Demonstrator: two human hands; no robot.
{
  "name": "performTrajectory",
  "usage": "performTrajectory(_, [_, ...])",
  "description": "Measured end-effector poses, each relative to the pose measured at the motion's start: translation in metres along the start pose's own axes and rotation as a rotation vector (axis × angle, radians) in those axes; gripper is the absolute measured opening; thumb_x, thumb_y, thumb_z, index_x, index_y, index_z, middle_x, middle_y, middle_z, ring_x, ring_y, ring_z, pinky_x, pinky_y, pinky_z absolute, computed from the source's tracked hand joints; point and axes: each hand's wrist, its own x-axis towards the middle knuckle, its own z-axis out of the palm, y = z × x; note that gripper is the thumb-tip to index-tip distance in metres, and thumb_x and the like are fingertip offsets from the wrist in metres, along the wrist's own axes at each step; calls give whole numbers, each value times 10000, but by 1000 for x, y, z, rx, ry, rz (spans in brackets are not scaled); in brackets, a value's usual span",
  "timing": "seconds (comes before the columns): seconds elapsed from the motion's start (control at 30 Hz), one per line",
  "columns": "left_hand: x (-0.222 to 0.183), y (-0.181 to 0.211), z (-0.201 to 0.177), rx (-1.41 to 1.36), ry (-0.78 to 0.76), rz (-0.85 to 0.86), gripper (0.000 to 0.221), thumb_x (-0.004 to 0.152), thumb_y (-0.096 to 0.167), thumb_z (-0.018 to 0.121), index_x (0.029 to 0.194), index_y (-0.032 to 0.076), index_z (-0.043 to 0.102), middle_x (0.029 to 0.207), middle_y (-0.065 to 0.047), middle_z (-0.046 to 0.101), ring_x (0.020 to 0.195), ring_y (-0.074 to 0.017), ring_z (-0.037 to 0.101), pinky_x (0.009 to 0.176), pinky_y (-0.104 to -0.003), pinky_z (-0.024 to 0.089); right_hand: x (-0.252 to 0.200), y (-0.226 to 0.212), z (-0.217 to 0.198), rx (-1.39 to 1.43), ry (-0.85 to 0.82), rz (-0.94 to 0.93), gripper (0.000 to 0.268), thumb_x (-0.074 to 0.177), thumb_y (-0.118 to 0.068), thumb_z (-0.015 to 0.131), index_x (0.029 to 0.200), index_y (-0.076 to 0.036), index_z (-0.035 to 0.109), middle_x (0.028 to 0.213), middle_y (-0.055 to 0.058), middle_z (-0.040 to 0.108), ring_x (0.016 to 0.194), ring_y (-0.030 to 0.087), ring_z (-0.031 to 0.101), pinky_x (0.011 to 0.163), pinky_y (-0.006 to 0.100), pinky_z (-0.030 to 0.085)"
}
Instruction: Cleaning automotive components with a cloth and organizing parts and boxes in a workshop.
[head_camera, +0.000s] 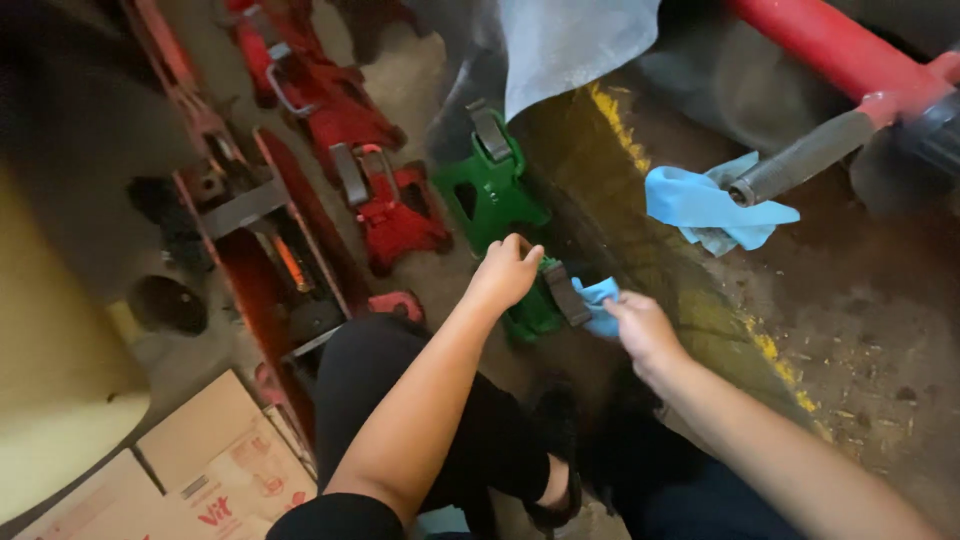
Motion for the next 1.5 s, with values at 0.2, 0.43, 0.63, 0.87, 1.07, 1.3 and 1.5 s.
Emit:
performTrajectory(0.2, [1, -18, -44, -430, 96, 254, 321, 978, 330, 651, 1114, 39, 658, 944, -122, 722, 874, -234, 688, 791, -365, 565, 4, -38, 5, -148, -71, -278, 206, 1030, -153, 573, 1068, -40, 741, 1006, 32, 758, 878, 129, 655, 860, 292, 501])
performTrajectory(0.43, [-145, -12, -220, -292, -33, 77, 312, 997, 325, 596, 1157, 61, 642, 901, -33, 700, 829, -132, 640, 683, -322, 525, -60, -130, 83, -396, -247, -605, 274, 1030, -121, 504, 1135, -4, 728, 1082, 43, 767, 989, 123, 677, 941, 291, 506])
performTrajectory(0.63, [-217, -169, -245, -656, 120, 298, 278, 1025, 264, 588, 1165, 28, 635, 999, -25, 702, 909, -120, 688, 802, -275, 576, -136, -150, 210, -308, -496, -408, 258, 1034, -123, 512, 1157, -5, 706, 1074, 66, 749, 960, 162, 687, 910, 325, 528])
performTrajectory(0.87, [-283, -484, -162, -470, 832, -334, 265, 952, 214, 670, 1097, -8, 667, 987, -135, 730, 901, -231, 702, 818, -362, 547, -188, -119, 361, -474, -831, -306, 250, 1036, -180, 508, 1081, -26, 700, 1007, 90, 753, 909, 197, 717, 867, 371, 573])
performTrajectory(1.07, [-378, -636, -33, -212, 1178, -960, 373, 829, 136, 688, 1171, 0, 629, 1181, -197, 681, 1144, -332, 649, 1032, -469, 518, -184, -9, 488, -392, -892, -95, 207, 994, -154, 552, 1077, -43, 705, 996, 95, 771, 892, 215, 744, 818, 376, 579])
performTrajectory(1.3, [-455, -557, -16, -693, 952, -1950, 857, 736, 280, 802, 1411, 1, 354, 1351, -224, 405, 1262, -413, 482, 997, -549, 483, -114, 148, 583, -650, -869, 206, 173, 923, -134, 570, 994, -70, 713, 879, 75, 739, 773, 234, 706, 646, 411, 557])
performTrajectory(1.5, [-469, -606, 61, -674, 1094, -2242, 521, 882, 247, 637, 1315, 26, 452, 1354, -191, 412, 1260, -392, 484, 1016, -545, 454, -39, 282, 614, -864, -803, 110, 235, 907, -96, 519, 912, 38, 712, 776, 157, 717, 666, 306, 703, 585, 512, 536])
